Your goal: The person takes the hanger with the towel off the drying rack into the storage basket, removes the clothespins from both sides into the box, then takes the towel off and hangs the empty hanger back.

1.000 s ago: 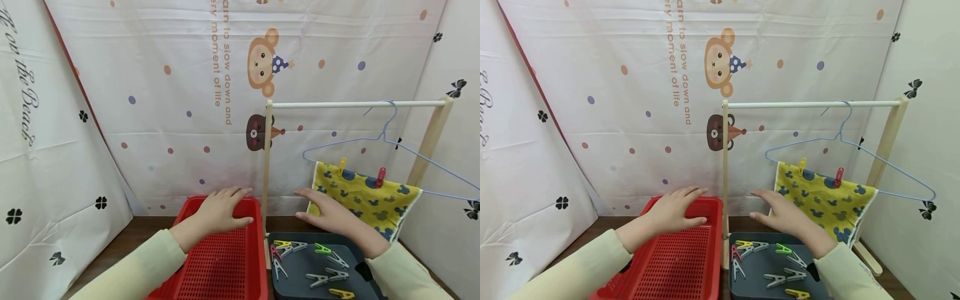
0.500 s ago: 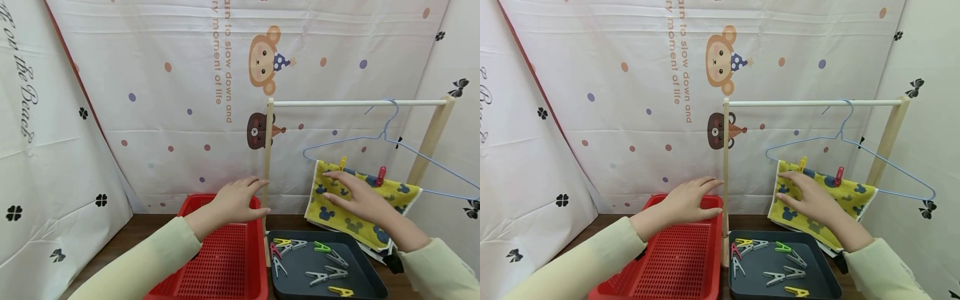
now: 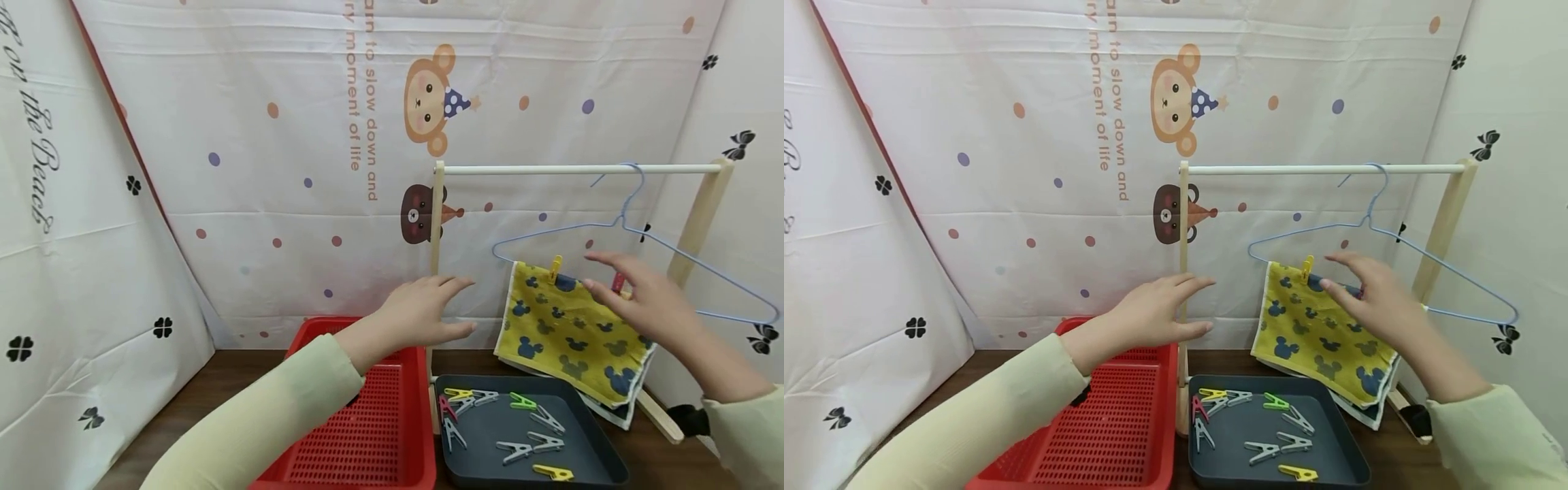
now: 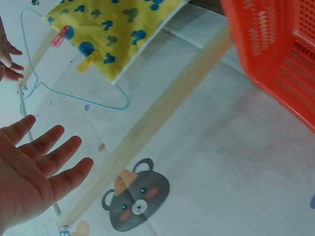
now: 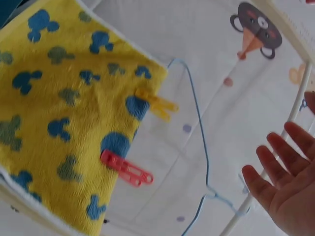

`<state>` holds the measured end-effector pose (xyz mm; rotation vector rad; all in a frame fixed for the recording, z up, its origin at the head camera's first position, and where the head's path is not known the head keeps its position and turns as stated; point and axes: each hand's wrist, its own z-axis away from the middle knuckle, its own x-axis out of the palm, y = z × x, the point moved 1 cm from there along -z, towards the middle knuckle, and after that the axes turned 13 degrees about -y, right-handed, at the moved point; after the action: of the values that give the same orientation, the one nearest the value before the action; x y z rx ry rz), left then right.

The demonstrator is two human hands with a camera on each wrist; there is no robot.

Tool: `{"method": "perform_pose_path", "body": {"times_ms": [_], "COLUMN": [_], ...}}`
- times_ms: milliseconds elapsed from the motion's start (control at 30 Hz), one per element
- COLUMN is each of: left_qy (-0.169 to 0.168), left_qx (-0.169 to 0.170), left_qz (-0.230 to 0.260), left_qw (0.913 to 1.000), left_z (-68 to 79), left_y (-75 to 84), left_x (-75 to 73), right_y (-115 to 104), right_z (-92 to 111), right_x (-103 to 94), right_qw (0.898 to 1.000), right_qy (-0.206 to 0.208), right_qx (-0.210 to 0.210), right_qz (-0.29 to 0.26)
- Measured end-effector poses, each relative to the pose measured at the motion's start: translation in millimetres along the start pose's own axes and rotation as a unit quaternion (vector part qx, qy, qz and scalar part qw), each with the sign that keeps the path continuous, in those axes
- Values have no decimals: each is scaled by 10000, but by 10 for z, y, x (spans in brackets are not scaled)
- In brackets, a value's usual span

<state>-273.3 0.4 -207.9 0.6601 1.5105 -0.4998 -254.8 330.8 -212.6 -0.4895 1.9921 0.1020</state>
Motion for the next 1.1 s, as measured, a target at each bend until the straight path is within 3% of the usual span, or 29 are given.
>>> {"method": "perform_pose_path", "body": {"times_ms": [300, 467, 667, 833, 1000, 1100], "left_qy": [-154, -302, -394, -421, -490, -513], "left_qx": [160, 360, 430, 456, 424, 382], "left_qz": [214, 502, 414, 360, 443, 476], "left_qw": [9995, 9976, 9974, 9974, 9969, 9968], "left_z": [-159, -266, -403, -485, -546, -578], "left_y": [209, 344, 536, 634, 648, 638], "left_x": [-26, -38, -113, -142, -115, -98], "right_y": [337, 543, 752, 899, 1001, 1057], "right_z": [2, -1, 13, 18, 43, 67], "right_x": [-105, -176, -253, -260, -221, -186], "right_qw": [9957, 9891, 9791, 9752, 9729, 9738], "right_qy": [355, 636, 747, 695, 393, 426], "right_qx": [818, 1327, 1889, 2084, 2258, 2215], "right_qz": [-246, -92, 51, 276, 303, 297]}}
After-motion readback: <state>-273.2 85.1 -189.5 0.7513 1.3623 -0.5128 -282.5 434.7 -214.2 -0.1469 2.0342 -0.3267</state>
